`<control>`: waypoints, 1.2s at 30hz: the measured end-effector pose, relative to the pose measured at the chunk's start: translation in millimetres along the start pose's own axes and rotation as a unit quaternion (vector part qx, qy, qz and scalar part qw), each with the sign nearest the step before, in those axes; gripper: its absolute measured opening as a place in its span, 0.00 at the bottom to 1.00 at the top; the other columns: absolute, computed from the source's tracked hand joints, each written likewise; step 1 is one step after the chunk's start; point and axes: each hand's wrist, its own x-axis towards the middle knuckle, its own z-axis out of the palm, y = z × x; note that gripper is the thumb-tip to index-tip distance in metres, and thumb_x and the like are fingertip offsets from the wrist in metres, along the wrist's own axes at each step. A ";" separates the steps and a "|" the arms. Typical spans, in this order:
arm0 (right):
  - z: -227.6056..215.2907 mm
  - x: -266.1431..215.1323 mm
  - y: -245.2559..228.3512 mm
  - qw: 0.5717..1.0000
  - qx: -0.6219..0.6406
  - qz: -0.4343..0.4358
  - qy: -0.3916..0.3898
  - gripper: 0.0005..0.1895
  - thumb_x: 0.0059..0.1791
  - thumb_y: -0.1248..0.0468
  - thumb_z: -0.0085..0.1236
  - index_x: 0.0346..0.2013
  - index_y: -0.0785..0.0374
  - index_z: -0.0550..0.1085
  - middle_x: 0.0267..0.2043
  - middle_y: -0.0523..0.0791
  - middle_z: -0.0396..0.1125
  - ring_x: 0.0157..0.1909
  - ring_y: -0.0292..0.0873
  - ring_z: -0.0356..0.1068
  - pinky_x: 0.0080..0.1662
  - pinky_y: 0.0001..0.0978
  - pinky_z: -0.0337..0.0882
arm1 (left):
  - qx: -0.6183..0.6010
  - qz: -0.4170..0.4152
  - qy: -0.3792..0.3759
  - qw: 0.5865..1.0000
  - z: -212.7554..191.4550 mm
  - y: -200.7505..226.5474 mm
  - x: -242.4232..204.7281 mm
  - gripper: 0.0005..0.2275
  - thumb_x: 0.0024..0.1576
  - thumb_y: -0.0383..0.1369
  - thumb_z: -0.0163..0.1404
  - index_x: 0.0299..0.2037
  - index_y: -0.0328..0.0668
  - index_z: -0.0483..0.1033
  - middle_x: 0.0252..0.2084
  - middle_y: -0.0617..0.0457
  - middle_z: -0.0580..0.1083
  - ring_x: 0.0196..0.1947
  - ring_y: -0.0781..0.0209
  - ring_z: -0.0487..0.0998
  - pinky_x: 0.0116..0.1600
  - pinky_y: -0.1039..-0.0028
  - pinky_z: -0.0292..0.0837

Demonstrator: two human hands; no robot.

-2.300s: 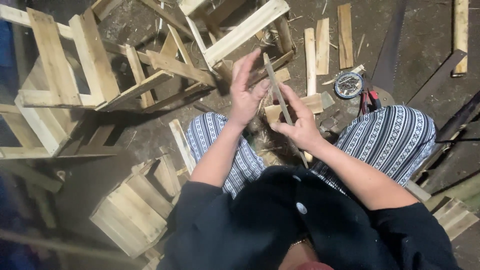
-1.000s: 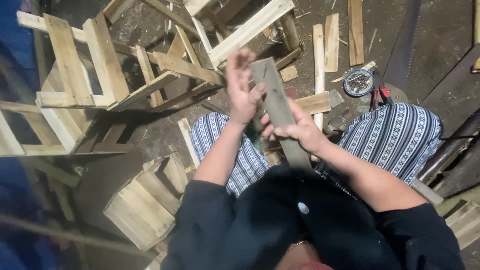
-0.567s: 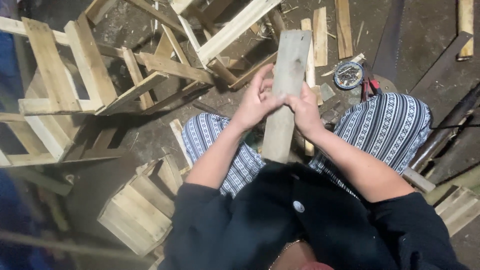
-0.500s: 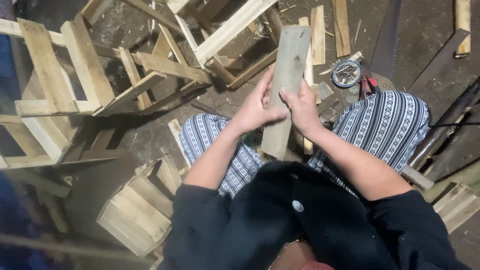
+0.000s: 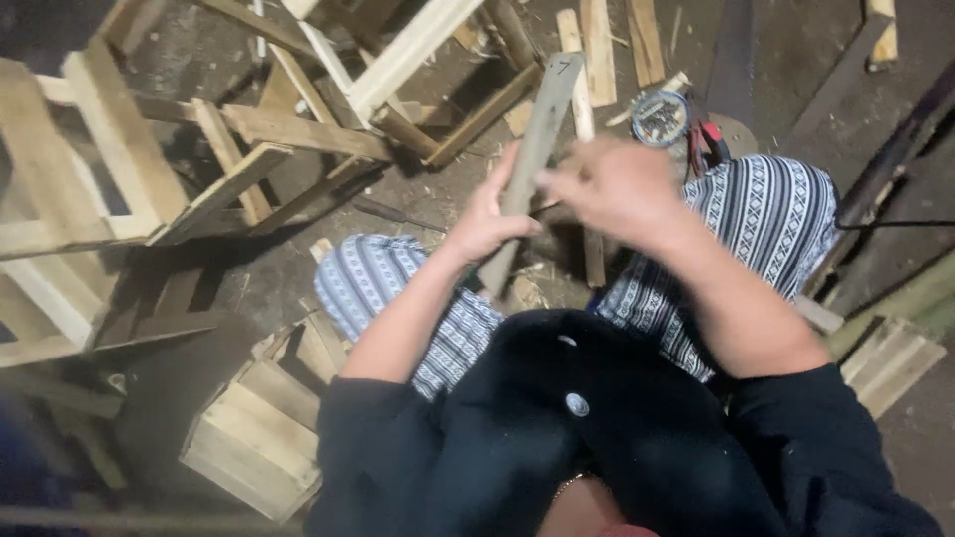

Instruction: The person hammers nails into a small wooden plank using a hammer and pliers. They repeatedly position the plank, hammer the nails, and use pliers to adjust or remove nails from the wood.

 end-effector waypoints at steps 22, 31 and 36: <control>16.1 -17.0 205.1 0.988 -0.019 0.148 0.047 0.17 0.60 0.62 0.59 0.56 0.75 0.75 0.45 0.61 0.73 0.39 0.60 0.74 0.40 0.52 0.73 | 0.506 -0.106 -0.018 0.856 -22.2 -111.4 39.6 0.38 0.43 0.36 0.55 0.70 0.48 0.61 0.59 0.42 0.71 0.52 0.41 0.75 0.54 0.60 0.72; 200.5 -40.8 305.3 0.943 -0.192 0.221 -0.157 0.37 0.46 0.59 0.63 0.68 0.62 0.65 0.58 0.55 0.62 0.60 0.60 0.64 0.56 0.55 0.71 | 0.574 -0.119 -0.069 0.807 -3.3 -116.2 47.0 0.40 0.47 0.31 0.59 0.73 0.56 0.54 0.55 0.40 0.66 0.53 0.35 0.72 0.54 0.50 0.72; 230.7 -51.6 317.8 0.931 -0.231 0.242 -0.146 0.35 0.50 0.54 0.59 0.71 0.58 0.64 0.56 0.49 0.57 0.59 0.58 0.63 0.53 0.54 0.71 | 0.553 -0.142 -0.098 0.815 0.0 -120.5 51.5 0.41 0.50 0.29 0.59 0.75 0.54 0.50 0.57 0.37 0.65 0.59 0.27 0.70 0.60 0.43 0.71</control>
